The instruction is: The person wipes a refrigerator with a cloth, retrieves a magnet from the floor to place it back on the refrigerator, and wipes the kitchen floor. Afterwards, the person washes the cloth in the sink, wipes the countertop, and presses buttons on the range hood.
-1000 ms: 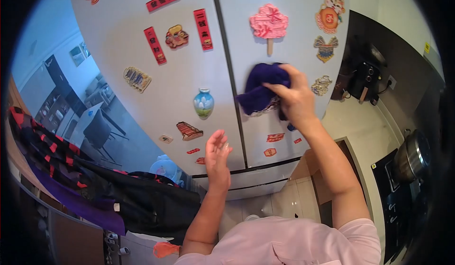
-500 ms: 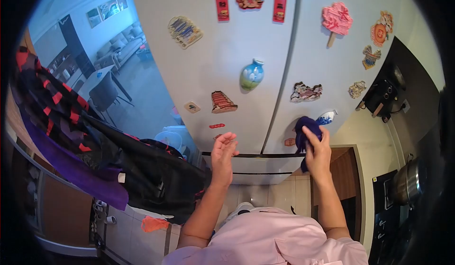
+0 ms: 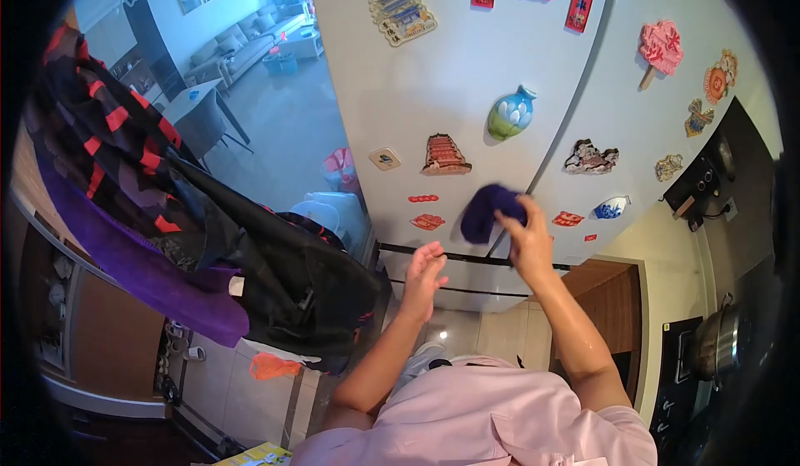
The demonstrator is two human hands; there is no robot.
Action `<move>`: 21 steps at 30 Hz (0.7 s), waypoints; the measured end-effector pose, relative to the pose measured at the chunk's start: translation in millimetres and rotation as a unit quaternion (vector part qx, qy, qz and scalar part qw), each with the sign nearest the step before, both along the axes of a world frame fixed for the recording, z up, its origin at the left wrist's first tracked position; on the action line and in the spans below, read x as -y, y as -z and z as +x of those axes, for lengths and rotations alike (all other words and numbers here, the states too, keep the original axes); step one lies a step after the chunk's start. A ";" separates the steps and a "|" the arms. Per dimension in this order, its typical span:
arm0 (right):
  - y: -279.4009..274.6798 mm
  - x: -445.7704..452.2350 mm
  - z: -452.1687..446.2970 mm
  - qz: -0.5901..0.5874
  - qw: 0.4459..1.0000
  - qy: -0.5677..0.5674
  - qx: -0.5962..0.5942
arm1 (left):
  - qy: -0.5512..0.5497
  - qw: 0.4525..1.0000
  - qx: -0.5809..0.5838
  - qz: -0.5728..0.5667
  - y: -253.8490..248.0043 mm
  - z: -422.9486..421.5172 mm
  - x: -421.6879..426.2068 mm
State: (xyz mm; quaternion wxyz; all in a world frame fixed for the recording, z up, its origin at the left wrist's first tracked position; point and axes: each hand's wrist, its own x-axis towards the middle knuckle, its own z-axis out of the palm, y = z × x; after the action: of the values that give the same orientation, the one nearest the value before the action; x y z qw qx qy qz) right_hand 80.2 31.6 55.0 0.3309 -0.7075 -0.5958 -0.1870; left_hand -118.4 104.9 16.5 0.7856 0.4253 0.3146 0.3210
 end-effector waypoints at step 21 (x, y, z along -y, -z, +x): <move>-54.6 88.8 -27.5 -0.081 0.972 -0.139 -0.170 | -0.319 0.485 -0.140 0.802 -144.4 24.4 -143.6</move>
State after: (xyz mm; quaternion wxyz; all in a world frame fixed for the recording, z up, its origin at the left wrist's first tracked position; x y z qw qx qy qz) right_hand 52.7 -57.2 109.6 0.3922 -0.6633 -0.6365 0.0329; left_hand -94.1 248.5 160.9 -0.1067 0.7813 0.1407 0.5987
